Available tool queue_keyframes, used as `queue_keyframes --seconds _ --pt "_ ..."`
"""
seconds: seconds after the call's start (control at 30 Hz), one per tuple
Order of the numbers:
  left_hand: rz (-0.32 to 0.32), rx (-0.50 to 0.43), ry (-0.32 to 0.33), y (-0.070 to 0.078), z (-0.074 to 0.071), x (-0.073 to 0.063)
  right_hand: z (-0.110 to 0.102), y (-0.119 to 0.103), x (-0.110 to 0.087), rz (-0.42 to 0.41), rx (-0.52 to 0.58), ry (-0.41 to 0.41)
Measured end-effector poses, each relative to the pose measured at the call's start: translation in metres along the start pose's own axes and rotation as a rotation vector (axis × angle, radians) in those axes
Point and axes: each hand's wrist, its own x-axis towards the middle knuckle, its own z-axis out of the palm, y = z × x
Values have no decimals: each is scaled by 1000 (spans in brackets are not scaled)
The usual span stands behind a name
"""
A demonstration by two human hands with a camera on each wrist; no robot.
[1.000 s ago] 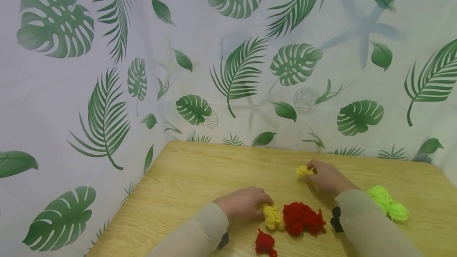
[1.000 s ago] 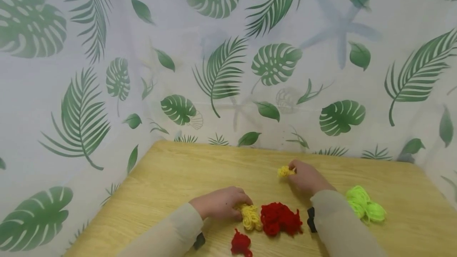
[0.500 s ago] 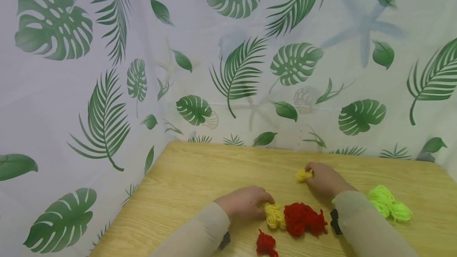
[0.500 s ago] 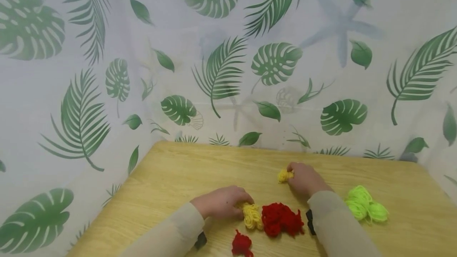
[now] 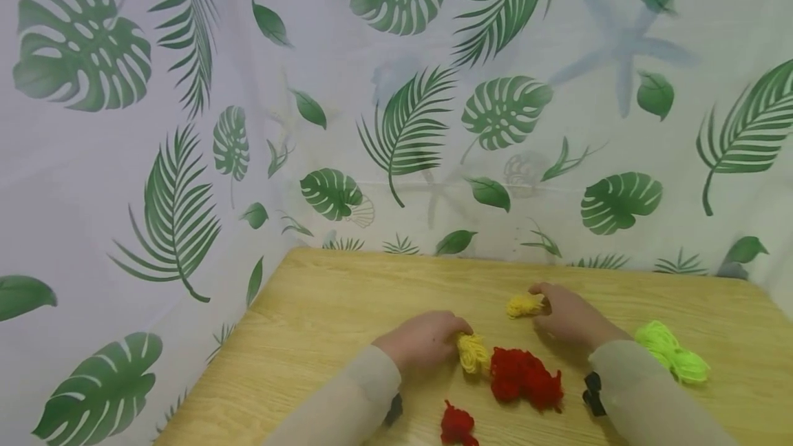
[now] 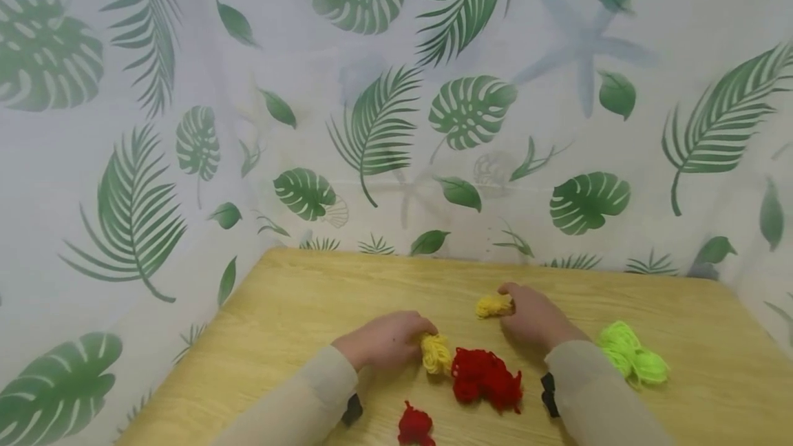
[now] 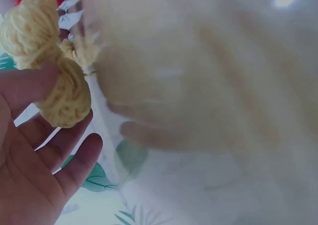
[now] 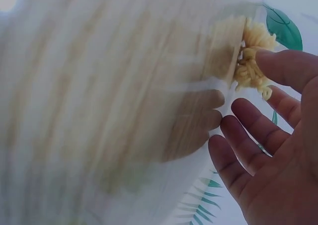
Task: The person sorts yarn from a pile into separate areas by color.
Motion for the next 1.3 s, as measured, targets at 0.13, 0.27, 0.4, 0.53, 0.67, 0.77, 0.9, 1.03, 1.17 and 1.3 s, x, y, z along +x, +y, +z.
queue_keyframes --seconds 0.13,0.27,0.4,0.53,0.67,0.77,0.9,1.03,1.17,1.3 --pt "-19 47 22 -1 -7 10 -1 1 -6 -10 26 6" --pt "-59 53 52 0 -13 24 -2 3 -10 -15 38 14" --pt "-113 32 82 4 -12 40 -3 5 -12 -15 51 13" --pt "-156 37 117 7 -2 60 -3 5 -14 -23 58 16" --pt "-166 67 135 10 12 79 -3 9 -15 -25 60 24" --pt "-173 95 135 16 17 87 -1 12 -15 -15 57 31" --pt "-194 130 140 25 20 93 -1 13 -16 -7 62 32" --pt "-214 166 131 29 24 94 -3 12 -16 -2 76 31" --pt "-209 143 111 30 26 92 -5 11 -17 -5 83 35" --pt "-198 121 103 30 23 84 -6 8 -19 -20 85 47"
